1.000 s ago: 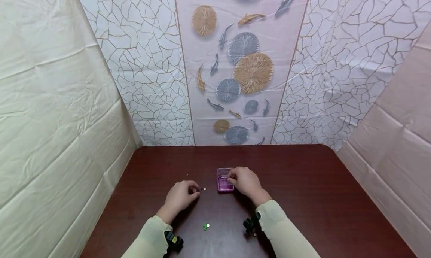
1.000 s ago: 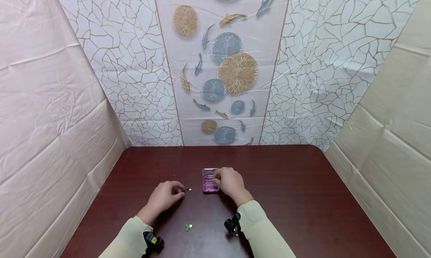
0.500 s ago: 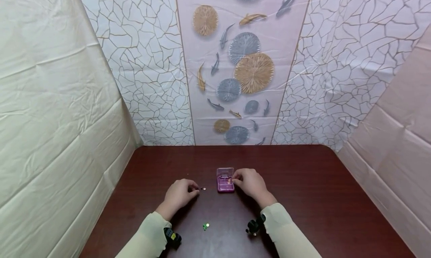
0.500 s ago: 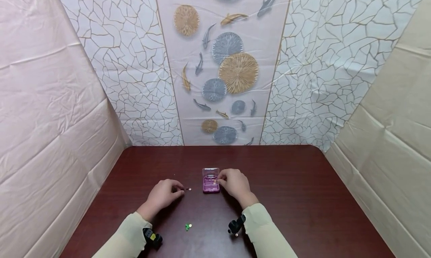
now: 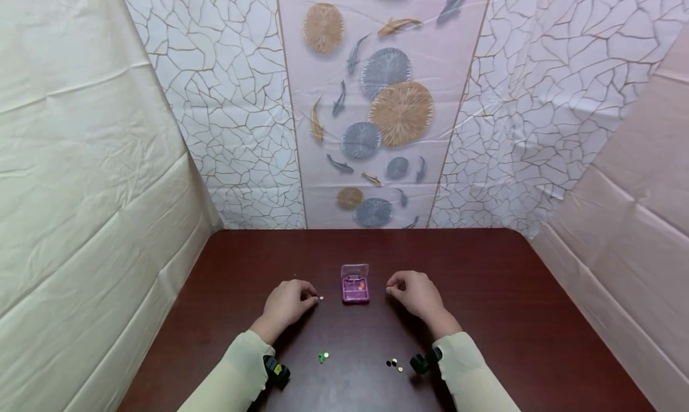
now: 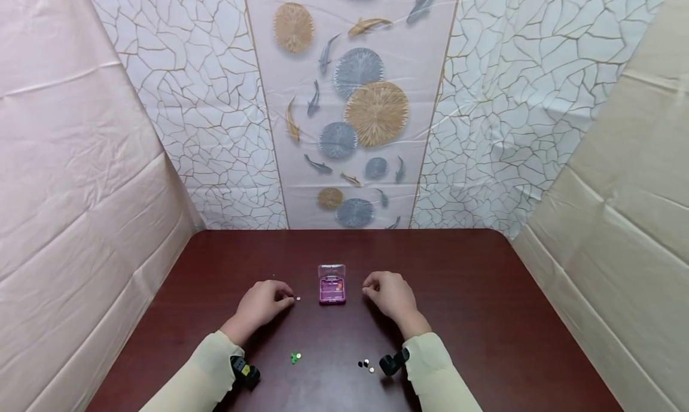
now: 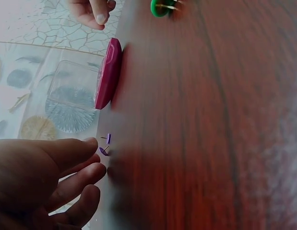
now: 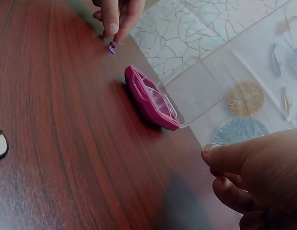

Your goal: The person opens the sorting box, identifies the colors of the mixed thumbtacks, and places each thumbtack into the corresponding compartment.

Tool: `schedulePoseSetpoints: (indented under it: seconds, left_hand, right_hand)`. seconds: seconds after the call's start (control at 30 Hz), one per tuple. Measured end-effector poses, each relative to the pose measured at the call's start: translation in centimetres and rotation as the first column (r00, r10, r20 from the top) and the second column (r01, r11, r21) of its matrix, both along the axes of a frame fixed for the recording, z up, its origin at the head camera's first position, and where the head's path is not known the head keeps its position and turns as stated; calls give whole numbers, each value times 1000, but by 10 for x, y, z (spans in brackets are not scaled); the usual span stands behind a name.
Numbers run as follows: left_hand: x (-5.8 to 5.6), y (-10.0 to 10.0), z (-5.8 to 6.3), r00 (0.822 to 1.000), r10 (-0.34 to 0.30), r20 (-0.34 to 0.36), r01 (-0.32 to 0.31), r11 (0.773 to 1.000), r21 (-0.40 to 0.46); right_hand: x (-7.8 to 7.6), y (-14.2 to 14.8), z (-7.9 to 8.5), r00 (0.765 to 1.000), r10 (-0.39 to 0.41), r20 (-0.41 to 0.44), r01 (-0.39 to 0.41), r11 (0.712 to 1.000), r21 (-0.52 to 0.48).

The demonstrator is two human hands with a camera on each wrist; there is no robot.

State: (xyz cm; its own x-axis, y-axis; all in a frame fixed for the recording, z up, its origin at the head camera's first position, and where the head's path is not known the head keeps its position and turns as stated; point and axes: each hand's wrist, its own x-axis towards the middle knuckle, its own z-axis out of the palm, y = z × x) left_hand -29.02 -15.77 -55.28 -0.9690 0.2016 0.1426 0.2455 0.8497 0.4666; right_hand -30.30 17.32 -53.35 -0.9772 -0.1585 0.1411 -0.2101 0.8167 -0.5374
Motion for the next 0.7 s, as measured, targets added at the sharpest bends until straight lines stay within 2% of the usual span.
schedulePoseSetpoints:
  seconds: [0.3,0.7]
  left_hand:
    - [-2,4,-1,1000,10,-15,-11,998,-59]
    - [-4,10,-4,999,30,-45,-34,995,-93]
  right_hand:
    - [7,1,5,1000,2,-26,-2,1000,-7]
    - [12,5,6,998,12,-56,-13,1000,-15]
